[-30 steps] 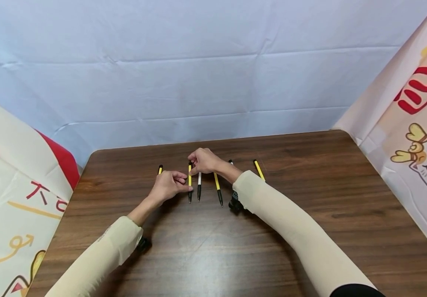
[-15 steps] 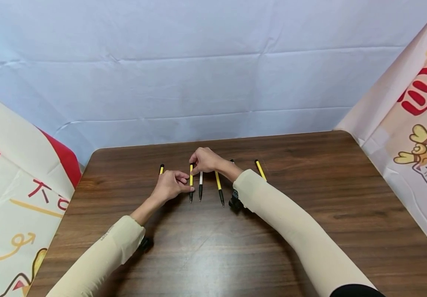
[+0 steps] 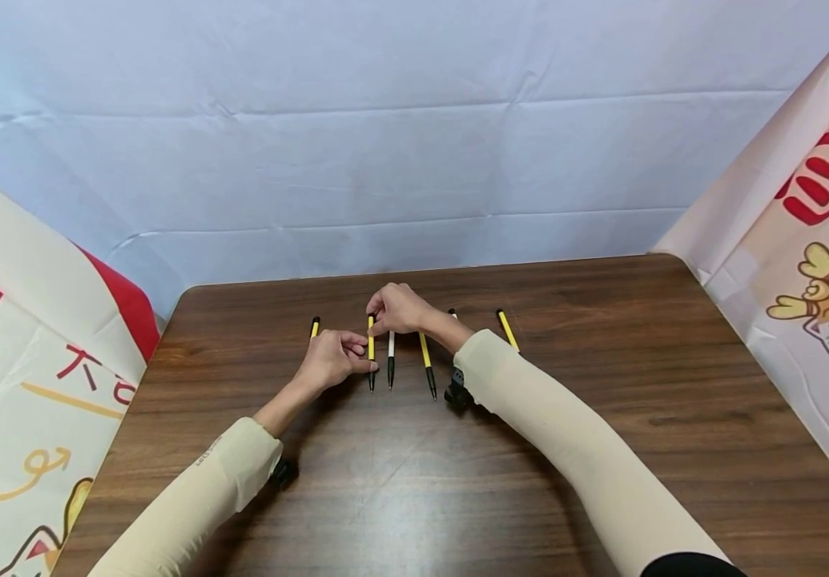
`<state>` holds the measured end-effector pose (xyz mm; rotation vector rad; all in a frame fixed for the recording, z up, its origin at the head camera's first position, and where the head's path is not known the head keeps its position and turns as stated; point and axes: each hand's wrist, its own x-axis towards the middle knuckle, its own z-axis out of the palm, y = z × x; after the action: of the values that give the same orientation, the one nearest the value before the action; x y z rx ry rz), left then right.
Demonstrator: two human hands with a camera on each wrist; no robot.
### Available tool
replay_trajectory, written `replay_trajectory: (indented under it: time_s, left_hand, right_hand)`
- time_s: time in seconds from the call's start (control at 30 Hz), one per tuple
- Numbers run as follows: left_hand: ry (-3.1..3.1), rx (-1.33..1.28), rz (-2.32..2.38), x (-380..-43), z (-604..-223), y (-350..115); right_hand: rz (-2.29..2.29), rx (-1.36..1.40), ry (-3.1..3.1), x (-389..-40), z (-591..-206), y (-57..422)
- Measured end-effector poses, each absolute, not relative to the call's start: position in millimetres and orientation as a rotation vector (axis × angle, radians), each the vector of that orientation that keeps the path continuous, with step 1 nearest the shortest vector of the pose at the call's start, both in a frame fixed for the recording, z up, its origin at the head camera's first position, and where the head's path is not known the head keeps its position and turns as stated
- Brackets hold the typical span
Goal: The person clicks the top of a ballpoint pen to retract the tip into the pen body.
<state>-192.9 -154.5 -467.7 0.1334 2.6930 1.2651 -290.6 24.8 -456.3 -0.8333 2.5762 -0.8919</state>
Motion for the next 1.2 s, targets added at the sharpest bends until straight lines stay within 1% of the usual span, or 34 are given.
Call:
replay_trajectory:
  time_s: [0.17, 0.7, 1.0, 1.2]
  left_hand:
    - [2.673, 0.128, 1.289, -192.4, -467.5, -155.4]
    - [2.609, 0.08, 1.383, -190.6, -467.1, -156.8]
    - [2.54, 0.03, 1.456, -189.8, -465.2, -155.7]
    - [2.495, -0.013, 1.508, -189.3, -463.5, -156.4]
  right_hand:
    - [-1.011, -0.781, 2.566, -287.5, -458.2, 25.9]
    - [-1.378, -0.464, 2.429, -280.2, -461.9, 27.6]
    - [-1.58, -0.328, 2.261, -275.6, -462.4, 24.8]
    - [-1.786, -0.278, 2.008, -274.5, -464.5, 23.4]
